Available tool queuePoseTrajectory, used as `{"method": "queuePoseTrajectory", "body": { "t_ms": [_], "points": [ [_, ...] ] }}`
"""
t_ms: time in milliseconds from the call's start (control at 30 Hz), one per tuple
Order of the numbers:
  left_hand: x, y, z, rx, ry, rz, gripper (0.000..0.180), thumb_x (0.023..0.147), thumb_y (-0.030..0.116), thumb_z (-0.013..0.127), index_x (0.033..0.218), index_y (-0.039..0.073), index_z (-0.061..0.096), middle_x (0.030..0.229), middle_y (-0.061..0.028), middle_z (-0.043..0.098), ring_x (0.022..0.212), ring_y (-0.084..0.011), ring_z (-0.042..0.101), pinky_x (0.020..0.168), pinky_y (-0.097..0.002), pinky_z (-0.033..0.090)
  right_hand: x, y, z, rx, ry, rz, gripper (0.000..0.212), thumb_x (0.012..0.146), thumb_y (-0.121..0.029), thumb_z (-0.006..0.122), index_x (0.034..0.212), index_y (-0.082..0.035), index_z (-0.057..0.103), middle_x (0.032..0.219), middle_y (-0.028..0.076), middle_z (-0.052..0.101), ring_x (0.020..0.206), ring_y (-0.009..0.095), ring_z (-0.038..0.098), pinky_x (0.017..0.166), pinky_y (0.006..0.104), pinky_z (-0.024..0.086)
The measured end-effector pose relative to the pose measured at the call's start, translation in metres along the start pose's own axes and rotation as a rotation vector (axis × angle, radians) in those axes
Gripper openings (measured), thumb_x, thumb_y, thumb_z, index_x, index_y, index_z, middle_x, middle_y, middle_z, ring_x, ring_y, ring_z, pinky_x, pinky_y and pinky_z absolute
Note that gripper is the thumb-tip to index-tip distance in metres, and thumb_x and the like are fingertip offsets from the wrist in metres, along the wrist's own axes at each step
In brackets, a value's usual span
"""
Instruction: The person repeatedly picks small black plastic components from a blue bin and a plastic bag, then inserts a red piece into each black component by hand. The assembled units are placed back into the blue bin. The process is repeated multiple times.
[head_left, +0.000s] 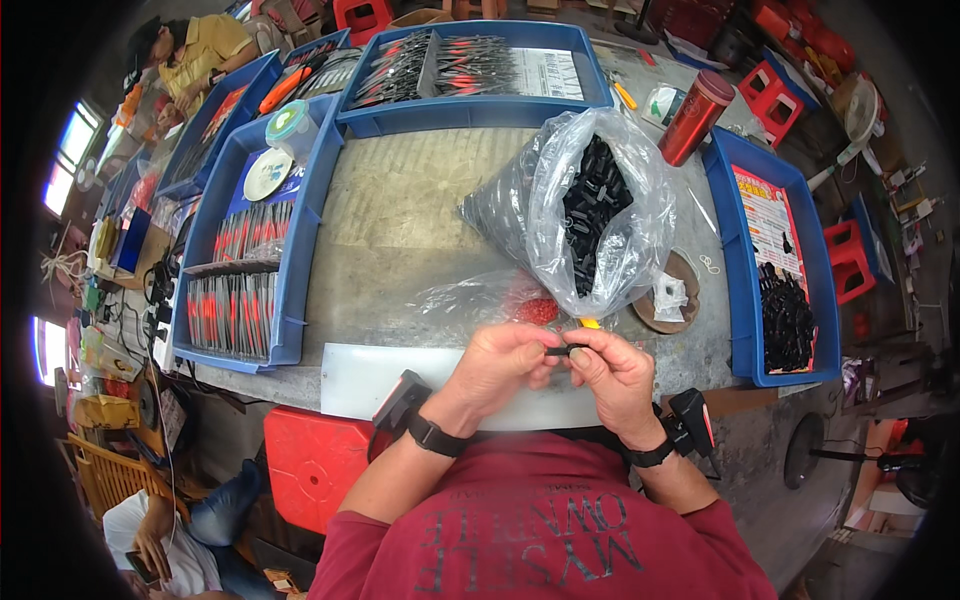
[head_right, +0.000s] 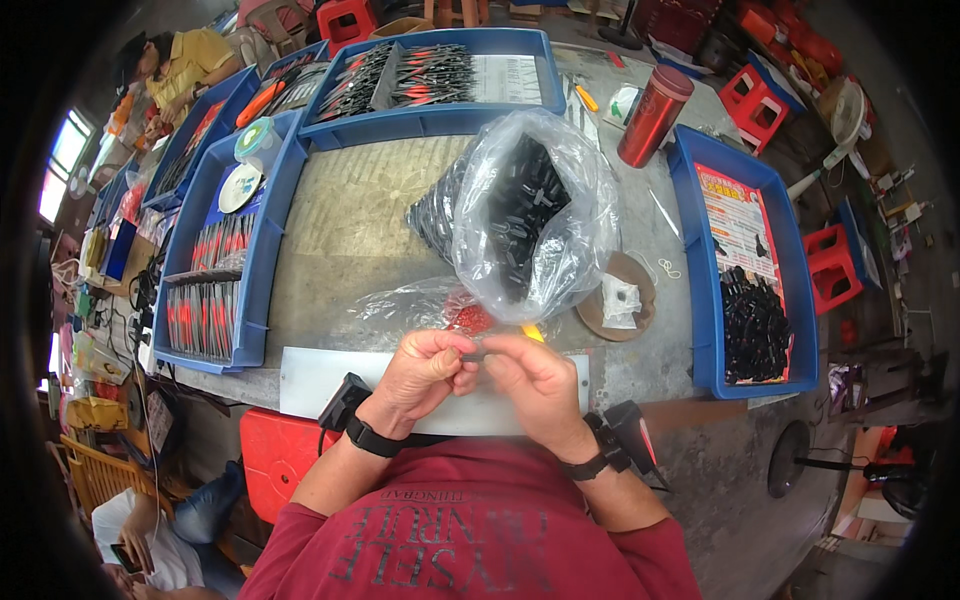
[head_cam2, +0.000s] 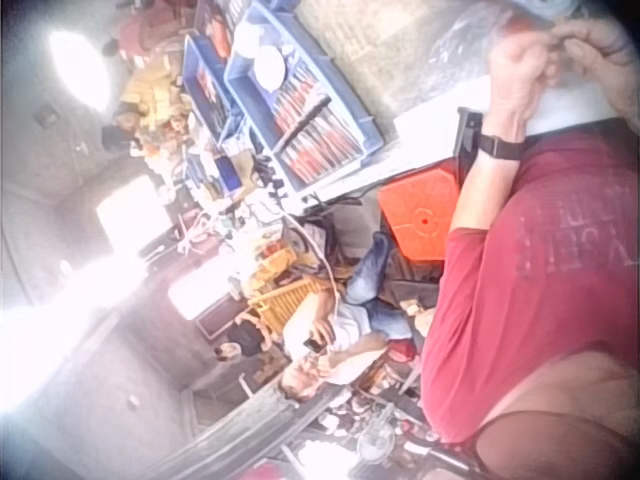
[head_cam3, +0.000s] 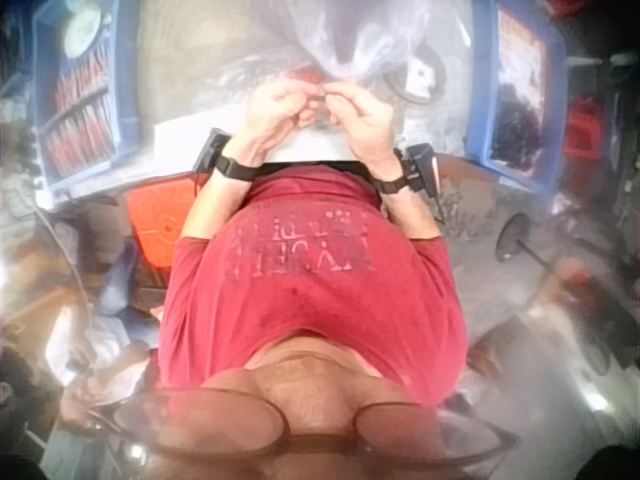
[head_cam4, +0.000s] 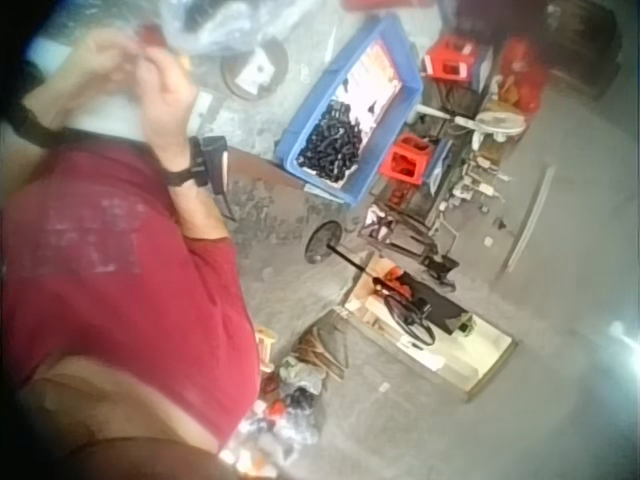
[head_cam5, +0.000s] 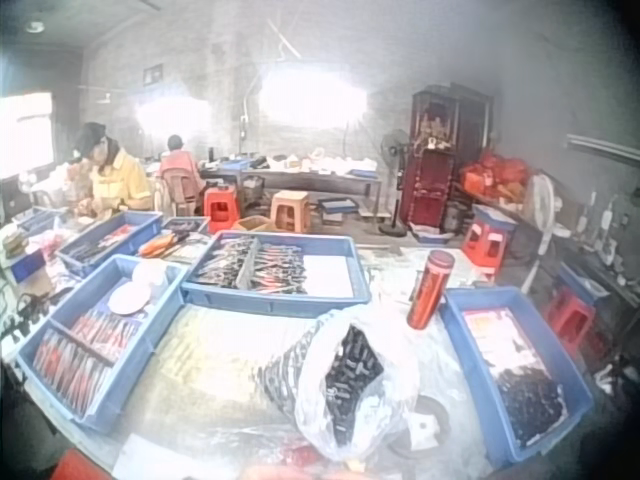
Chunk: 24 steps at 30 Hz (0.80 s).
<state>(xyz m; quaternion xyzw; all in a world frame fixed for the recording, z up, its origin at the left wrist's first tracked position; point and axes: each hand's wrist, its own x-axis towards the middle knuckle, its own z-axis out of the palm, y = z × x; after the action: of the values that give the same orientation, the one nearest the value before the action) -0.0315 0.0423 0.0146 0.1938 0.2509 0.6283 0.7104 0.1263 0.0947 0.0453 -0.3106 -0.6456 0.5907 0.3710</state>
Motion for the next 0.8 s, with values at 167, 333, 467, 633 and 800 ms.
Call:
{"method": "queuePoseTrajectory", "body": {
  "t_ms": [167,333,467,633,800],
  "points": [
    [0.001,-0.002,0.000,0.015,-0.075,0.058,0.022,0.079,0.013,0.062,0.095,-0.002,0.059,0.081,-0.0095,0.059,0.063,-0.0141,0.053,0.054,-0.0263,0.044,-0.001,-0.001,0.003,-0.023,0.005,-0.053,0.016,0.082,-0.005,0.056,0.097,0.001,0.059,0.078,0.004,0.059,0.060,0.006,0.050,0.053,0.0182,0.042],
    [-0.001,0.002,0.004,0.129,-0.032,0.101,0.020,0.076,0.013,0.064,0.090,-0.002,0.062,0.078,-0.0108,0.059,0.060,-0.0164,0.053,0.051,-0.0283,0.044,0.002,-0.011,0.001,-0.219,-0.005,-0.187,0.016,0.075,0.000,0.059,0.092,0.001,0.058,0.076,0.011,0.060,0.063,0.017,0.058,0.056,0.0250,0.045],
    [-0.001,0.010,0.007,0.254,-0.038,0.124,0.019,0.075,0.012,0.066,0.088,-0.002,0.063,0.078,-0.0116,0.058,0.058,-0.0163,0.053,0.049,-0.0283,0.044,0.006,-0.018,-0.002,-0.363,-0.032,-0.307,0.015,0.076,-0.004,0.061,0.090,0.000,0.059,0.074,0.012,0.059,0.063,0.021,0.058,0.055,0.0265,0.044],
    [-0.001,0.017,0.011,0.404,-0.042,0.177,0.018,0.075,0.010,0.065,0.087,-0.003,0.064,0.075,-0.0114,0.058,0.056,-0.0152,0.053,0.048,-0.0259,0.045,0.006,-0.020,-0.001,-0.426,-0.018,-0.348,0.015,0.078,-0.010,0.060,0.088,0.000,0.059,0.070,0.011,0.057,0.059,0.022,0.055,0.052,0.0273,0.042],
    [-0.004,0.018,0.018,0.692,0.025,0.330,0.017,0.077,0.011,0.064,0.085,-0.003,0.063,0.075,-0.0113,0.059,0.057,-0.0150,0.055,0.049,-0.0247,0.046,0.006,-0.013,0.001,-0.243,-0.027,-0.202,0.015,0.081,-0.011,0.059,0.090,0.000,0.060,0.069,0.005,0.058,0.055,0.011,0.051,0.050,0.0221,0.040]
  ]
}}
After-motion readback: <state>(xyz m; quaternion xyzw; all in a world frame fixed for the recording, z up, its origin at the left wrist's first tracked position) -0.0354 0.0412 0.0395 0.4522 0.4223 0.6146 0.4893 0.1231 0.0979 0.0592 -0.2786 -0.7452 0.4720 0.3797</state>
